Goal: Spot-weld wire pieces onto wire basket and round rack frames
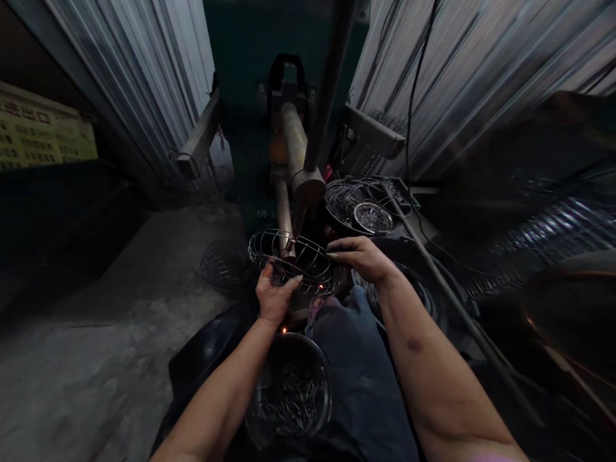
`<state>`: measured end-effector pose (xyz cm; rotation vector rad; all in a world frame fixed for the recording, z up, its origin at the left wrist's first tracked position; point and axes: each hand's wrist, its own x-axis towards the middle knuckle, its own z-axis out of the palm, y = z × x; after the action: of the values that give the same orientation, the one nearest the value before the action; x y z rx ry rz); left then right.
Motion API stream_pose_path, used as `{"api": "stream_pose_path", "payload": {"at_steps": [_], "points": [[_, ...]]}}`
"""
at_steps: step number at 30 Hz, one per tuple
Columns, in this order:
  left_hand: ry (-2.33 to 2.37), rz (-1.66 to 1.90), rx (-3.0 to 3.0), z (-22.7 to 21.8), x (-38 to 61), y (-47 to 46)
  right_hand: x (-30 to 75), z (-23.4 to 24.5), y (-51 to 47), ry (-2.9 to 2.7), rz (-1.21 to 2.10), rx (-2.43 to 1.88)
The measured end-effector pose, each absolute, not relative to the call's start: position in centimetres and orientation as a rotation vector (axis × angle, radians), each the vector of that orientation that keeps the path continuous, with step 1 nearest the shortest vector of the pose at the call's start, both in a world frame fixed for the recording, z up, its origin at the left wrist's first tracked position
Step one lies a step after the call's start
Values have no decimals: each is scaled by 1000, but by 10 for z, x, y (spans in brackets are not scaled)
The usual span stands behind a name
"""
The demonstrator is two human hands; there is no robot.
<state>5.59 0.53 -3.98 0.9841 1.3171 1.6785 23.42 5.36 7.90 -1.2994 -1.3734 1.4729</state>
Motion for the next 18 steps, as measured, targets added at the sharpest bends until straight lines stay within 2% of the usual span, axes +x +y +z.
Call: {"api": "stream_pose_path", "payload": {"at_steps": [6,14,18], "points": [[1222,1694,787,-27,55,6,208,82,62,-1451,1271,-1240],[1208,1673,749,-34,56,10,237,75,53,-1364,1514,-1268],[1068,1681,611,-32,59,7,245,73,49,-1427,1442,-1314]]}}
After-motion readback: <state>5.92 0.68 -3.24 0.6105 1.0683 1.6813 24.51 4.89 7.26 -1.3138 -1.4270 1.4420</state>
